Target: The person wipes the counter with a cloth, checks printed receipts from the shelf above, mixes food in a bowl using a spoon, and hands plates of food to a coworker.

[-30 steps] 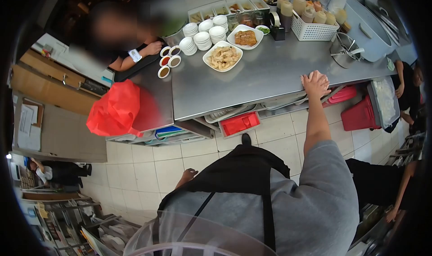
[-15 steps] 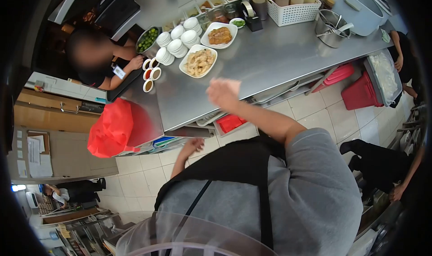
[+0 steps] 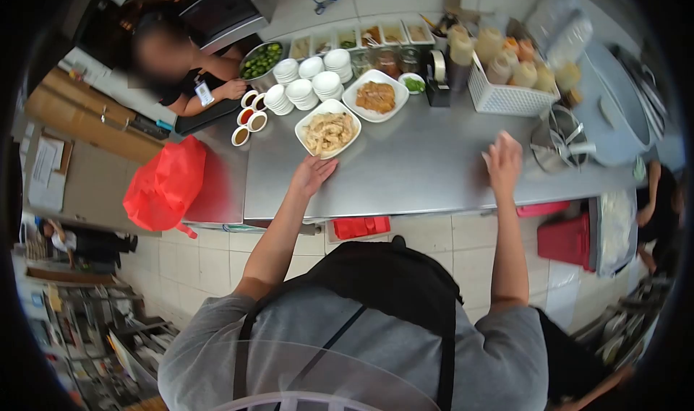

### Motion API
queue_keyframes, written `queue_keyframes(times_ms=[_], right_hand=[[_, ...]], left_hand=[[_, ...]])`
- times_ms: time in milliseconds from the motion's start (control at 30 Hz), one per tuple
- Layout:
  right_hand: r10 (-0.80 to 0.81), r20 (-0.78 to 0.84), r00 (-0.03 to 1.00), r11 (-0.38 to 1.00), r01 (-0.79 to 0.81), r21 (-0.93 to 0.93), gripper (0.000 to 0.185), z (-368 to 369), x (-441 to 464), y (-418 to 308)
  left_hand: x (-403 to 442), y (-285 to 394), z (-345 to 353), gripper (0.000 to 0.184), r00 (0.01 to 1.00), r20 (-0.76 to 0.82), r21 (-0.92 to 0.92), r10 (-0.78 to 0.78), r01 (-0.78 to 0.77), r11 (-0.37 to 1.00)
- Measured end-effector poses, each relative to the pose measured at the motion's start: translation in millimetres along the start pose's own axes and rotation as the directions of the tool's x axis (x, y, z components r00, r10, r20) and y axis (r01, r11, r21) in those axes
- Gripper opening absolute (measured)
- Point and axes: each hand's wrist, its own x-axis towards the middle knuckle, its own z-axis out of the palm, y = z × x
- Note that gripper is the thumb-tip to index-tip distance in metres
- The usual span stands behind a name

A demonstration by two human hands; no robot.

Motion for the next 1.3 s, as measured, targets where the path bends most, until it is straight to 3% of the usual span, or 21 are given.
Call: queue_keyframes(times_ms=[33, 67, 167, 200, 367, 433, 500, 633, 700, 833, 967, 1033, 1100, 1167, 1200, 1267, 1300], right_hand=[[0.085, 0.151, 0.985, 0.954, -0.037, -0.299, 0.048, 36.1, -18.9, 68.5], [0.210, 0.257, 0.943, 0.816, -0.024, -0.578, 0.051, 66.4, -30.4, 112.4], [0.577, 0.105, 0.810, 0.695, -0.419, -0.585, 0.057, 62.4, -8.0, 61.8], [0.578, 0.146, 0.803, 0.697, -0.393, -0.600, 0.062, 68.2, 0.1, 52.0], [0.151, 0.288, 0.946, 0.925, -0.032, -0.380, 0.064, 121.2, -0.7, -44.2], [-0.071, 0.292, 0.954, 0.962, 0.143, -0.234, 0.066, 123.8, -11.2, -107.9], [-0.174, 0.347, 0.921, 0.968, 0.224, -0.109, 0.067, 127.2, -18.3, -170.9], [-0.303, 0.441, 0.845, 0.953, 0.257, 0.162, 0.061, 155.0, -13.4, -262.7], [-0.323, 0.441, 0.837, 0.945, 0.257, 0.204, 0.060, 178.8, 4.6, -287.9], [-0.312, 0.484, 0.818, 0.947, 0.226, 0.229, 0.060, 224.6, 33.5, -347.6], [-0.541, 0.505, 0.672, 0.840, 0.451, 0.300, 0.058, 247.0, 13.2, -424.5], [-0.655, 0.624, 0.426, 0.744, 0.507, 0.435, 0.055, 197.2, 12.9, -465.6], [-0.819, 0.397, 0.414, 0.550, 0.370, 0.749, 0.053, 188.3, -21.2, -472.1], [-0.891, 0.117, 0.439, 0.232, 0.218, 0.948, 0.053, 178.9, -58.2, -477.3], [-0.897, 0.120, 0.426, 0.337, 0.484, 0.807, 0.052, 172.0, -71.4, -461.9], [-0.957, 0.107, 0.268, 0.247, 0.570, 0.784, 0.050, 158.6, -64.6, -429.6], [-0.941, 0.195, 0.278, 0.328, 0.598, 0.731, 0.050, 153.7, -58.1, -407.4]], left_hand=[[5.0, -0.7, 5.0, 0.041, 1.000, 0.000, -0.085, 0.013, -0.013, 0.996], [7.3, -0.5, 13.3, 0.038, 0.999, -0.048, -0.090, 0.010, -0.015, 0.996], [20.8, -5.1, 17.5, 0.040, 0.993, -0.114, -0.071, 0.024, -0.032, 0.997], [22.2, -7.3, 17.9, 0.042, 0.991, -0.131, -0.059, 0.029, -0.037, 0.998], [14.2, 7.9, 16.2, 0.048, 0.992, -0.127, 0.027, 0.019, -0.016, 1.000], [6.8, 11.3, -9.2, 0.049, 0.996, -0.084, 0.048, -0.018, 0.022, 0.999], [-10.7, 20.6, -34.6, 0.051, 0.997, -0.047, 0.086, -0.056, 0.060, 0.995], [-84.6, 40.6, -82.0, 0.053, 0.993, -0.043, 0.167, -0.113, 0.119, 0.979], [-109.6, 45.5, -117.3, 0.055, 0.984, -0.100, 0.209, -0.146, 0.165, 0.964], [-159.9, 62.2, -141.7, 0.055, 0.973, -0.206, 0.129, -0.104, 0.132, 0.983], [-183.0, 86.2, -139.9, 0.055, 0.974, -0.226, 0.117, -0.004, 0.031, 0.993], [-185.4, 97.8, -134.6, 0.055, 0.979, -0.201, 0.122, 0.038, -0.014, 0.992], [-177.7, 103.0, -130.9, 0.052, 0.982, -0.181, 0.181, 0.056, -0.023, 0.983], [-163.5, 106.0, -130.6, 0.050, 0.985, -0.160, 0.229, 0.057, -0.019, 0.973], [-155.7, 106.1, -129.4, 0.048, 0.988, -0.150, 0.240, 0.045, -0.008, 0.971], [-134.3, 99.6, -125.7, 0.047, 0.995, -0.100, 0.195, 0.010, 0.010, 0.981], [-123.2, 95.3, -122.9, 0.046, 0.997, -0.071, 0.171, -0.008, 0.021, 0.985]])
